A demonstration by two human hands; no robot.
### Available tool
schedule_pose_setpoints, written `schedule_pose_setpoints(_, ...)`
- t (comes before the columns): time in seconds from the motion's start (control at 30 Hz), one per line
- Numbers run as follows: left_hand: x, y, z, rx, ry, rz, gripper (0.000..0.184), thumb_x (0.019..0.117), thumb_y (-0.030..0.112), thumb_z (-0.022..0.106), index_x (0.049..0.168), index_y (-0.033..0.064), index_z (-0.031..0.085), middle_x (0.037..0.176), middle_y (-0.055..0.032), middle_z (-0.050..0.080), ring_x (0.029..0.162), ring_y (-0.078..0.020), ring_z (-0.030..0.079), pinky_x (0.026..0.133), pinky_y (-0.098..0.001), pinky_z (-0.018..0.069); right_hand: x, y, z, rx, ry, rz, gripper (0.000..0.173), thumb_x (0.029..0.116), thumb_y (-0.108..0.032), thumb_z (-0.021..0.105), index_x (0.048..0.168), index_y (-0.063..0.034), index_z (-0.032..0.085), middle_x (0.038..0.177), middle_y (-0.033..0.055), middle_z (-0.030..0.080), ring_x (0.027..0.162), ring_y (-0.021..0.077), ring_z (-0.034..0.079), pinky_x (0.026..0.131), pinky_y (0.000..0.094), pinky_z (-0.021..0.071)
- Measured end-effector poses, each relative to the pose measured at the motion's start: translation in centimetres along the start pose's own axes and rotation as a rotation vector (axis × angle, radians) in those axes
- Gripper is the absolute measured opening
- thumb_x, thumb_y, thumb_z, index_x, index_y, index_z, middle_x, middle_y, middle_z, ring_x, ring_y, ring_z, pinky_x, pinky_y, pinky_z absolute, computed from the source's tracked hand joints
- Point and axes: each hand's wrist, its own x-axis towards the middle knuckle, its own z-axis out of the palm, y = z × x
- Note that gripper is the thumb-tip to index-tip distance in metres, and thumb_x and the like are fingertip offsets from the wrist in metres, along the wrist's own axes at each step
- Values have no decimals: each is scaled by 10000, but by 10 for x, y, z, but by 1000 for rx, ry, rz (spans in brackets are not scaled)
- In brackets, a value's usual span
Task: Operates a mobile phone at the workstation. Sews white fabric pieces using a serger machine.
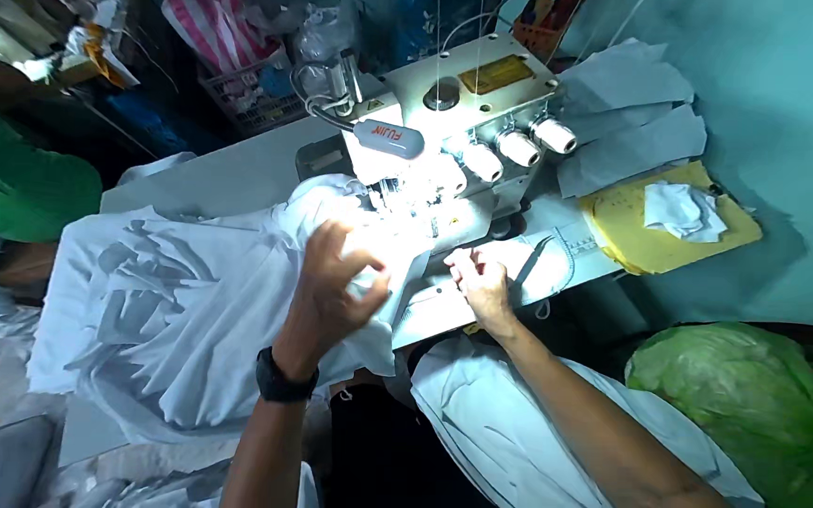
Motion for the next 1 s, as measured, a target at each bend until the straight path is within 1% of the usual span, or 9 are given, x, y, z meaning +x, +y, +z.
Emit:
schedule_pose_setpoints(0.13, -33, -7, 7, 167, -154, 37, 156, 957, 215, 666, 958, 112, 783, 1440, -235, 563, 1490, -503, 295, 1134, -788, 169, -24, -24, 13, 116, -52, -189, 169, 987, -105, 574, 997, 2, 705, 790, -68, 643, 616, -61, 538, 577, 131, 478)
schedule_pose_setpoints(0.2, -35, -6, 1, -144, -22, 3, 157, 981, 229, 674, 937, 118, 775, 1403, -152, 601, 1496, -357, 345, 1223, -635, 194, -43, -29, 25, 98, -254, -367, 411, 949, -284, 706, 1158, 69, 682, 990, 45, 701, 722, -54, 554, 632, 122, 479)
schedule_pose_setpoints(0.23, -32, -1, -5, -295, 35, -18, 134, 983, 228, 677, 933, 134, 758, 1325, -55, 651, 1421, -215, 462, 1221, -481, 323, -53, -32, 32, 99, -335, -409, 492, 919, -319, 747, 1168, 100, 675, 986, 88, 710, 705, -46, 540, 619, 123, 460)
schedule_pose_setpoints(0.3, -22, 6, -17, -504, 114, -14, 111, 1005, 206, 654, 972, 140, 736, 1097, 57, 733, 1118, -64, 670, 1021, -307, 546, -71, -34, 38, 86, -472, -501, 323, 925, -230, 751, 1012, 77, 700, 854, 105, 718, 707, 19, 630, 655, 164, 530)
schedule_pose_setpoints(0.37, -11, 13, -24, -538, 130, -8, 106, 1014, 180, 636, 1023, 135, 731, 1024, 94, 716, 967, -3, 679, 852, -199, 581, -80, -33, 33, 61, -515, -612, 186, 948, -137, 693, 869, 31, 683, 735, 106, 676, 668, 94, 640, 623, 217, 524)
schedule_pose_setpoints(0.57, 27, 14, 3, -238, 105, -75, 143, 942, 77, 668, 893, -51, 708, 766, -37, 637, 671, 28, 536, 641, -102, 444, -37, -14, 2, -210, -223, -582, 340, 930, -306, 755, 757, -20, 694, 922, 129, 684, 778, 99, 608, 734, 238, 495)
schedule_pose_setpoints(0.7, 35, -16, 19, -331, 36, -175, 64, 906, 42, 707, 951, -3, 709, 899, -15, 684, 776, 20, 632, 721, -133, 539, 0, -2, 11, -265, -243, -632, 287, 871, -297, 807, 761, -42, 736, 1114, 178, 675, 862, 128, 623, 751, 246, 530)
schedule_pose_setpoints(0.83, 26, -20, 9, -352, -51, -227, 59, 883, 55, 735, 936, 29, 734, 896, 16, 682, 790, 27, 627, 724, -130, 532, -7, 0, 7, -79, -621, -492, 340, 961, -248, 701, 741, 10, 677, 752, 110, 642, 737, 124, 620, 686, 265, 506)
schedule_pose_setpoints(1.0, 13, -14, 2, -274, -80, -229, 66, 890, 120, 739, 907, 63, 770, 858, 37, 668, 784, 39, 601, 711, -103, 491, -52, 8, -11, 45, -712, -444, 367, 967, -197, 704, 693, 19, 589, 678, 92, 556, 657, 90, 542, 596, 198, 432)
